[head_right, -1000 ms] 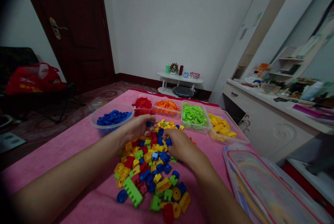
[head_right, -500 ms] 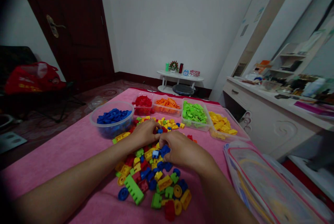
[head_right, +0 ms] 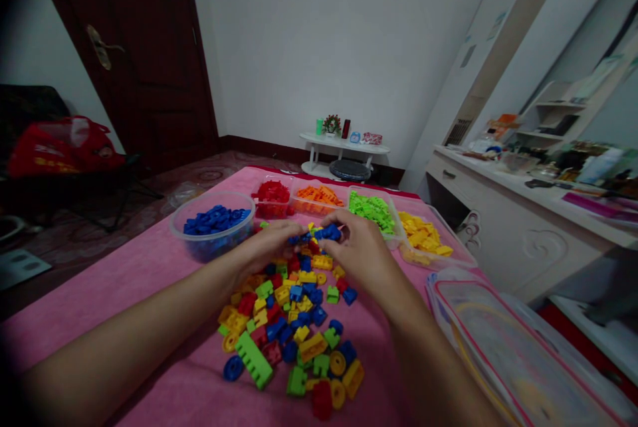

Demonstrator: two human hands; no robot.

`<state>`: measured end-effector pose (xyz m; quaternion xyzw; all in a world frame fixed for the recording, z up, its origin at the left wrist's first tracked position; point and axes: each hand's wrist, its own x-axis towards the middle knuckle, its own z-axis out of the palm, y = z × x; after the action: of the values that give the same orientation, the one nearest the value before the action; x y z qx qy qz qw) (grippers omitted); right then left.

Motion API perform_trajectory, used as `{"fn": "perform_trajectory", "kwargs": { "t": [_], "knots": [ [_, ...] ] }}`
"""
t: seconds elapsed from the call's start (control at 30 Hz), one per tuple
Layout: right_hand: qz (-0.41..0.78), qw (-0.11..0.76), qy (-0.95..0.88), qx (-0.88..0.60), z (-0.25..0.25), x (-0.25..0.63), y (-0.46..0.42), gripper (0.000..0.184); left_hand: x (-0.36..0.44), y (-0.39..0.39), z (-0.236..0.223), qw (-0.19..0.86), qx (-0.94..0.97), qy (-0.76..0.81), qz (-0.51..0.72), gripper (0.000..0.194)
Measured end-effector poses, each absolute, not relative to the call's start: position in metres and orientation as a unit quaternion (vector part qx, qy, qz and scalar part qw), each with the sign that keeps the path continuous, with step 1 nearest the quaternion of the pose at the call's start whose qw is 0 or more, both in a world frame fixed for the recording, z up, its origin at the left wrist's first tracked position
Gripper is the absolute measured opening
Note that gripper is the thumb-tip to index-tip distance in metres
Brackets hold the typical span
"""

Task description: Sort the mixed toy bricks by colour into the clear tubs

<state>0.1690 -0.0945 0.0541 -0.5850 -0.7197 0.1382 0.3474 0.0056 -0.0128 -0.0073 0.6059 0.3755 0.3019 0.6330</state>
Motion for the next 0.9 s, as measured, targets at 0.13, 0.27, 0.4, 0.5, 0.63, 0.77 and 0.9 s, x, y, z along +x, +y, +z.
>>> {"fn": "perform_trajectory", "kwargs": {
  "t": [0.13, 0.27, 0.4, 0.5, 0.63, 0.77, 0.9],
  "knots": [
    [0.127, 0.472, -0.695, -0.527, 0.048, 0.157, -0.093, 0.023, 0.009, -0.024, 0.002, 0.872, 0.362, 0.221, 0.245, 0.024],
    [0.108, 0.458, -0.727, -0.5, 0.036, 0.149, -0.091, 0.027, 0.011, -0.032, 0.004, 0.93, 0.261, 0.146, 0.212, 0.037],
    [0.088, 0.432, -0.751, -0.492, 0.031, 0.149, -0.089, 0.031, 0.014, -0.034, -0.002, 0.943, 0.216, 0.119, 0.222, 0.04],
    [0.074, 0.443, -0.751, -0.485, 0.035, 0.149, -0.09, 0.027, 0.014, -0.035, 0.0, 0.94, 0.206, 0.121, 0.245, 0.03],
    [0.046, 0.482, -0.731, -0.48, 0.043, 0.152, -0.092, 0.016, 0.002, -0.028, 0.022, 0.91, 0.244, 0.189, 0.277, 0.022],
    [0.049, 0.491, -0.711, -0.502, 0.044, 0.158, -0.092, 0.012, -0.029, -0.006, 0.049, 0.808, 0.345, 0.241, 0.412, 0.018],
    [0.057, 0.478, -0.709, -0.516, 0.042, 0.164, -0.089, 0.011, -0.075, 0.02, 0.061, 0.537, 0.532, 0.408, 0.511, 0.028]
  ]
}}
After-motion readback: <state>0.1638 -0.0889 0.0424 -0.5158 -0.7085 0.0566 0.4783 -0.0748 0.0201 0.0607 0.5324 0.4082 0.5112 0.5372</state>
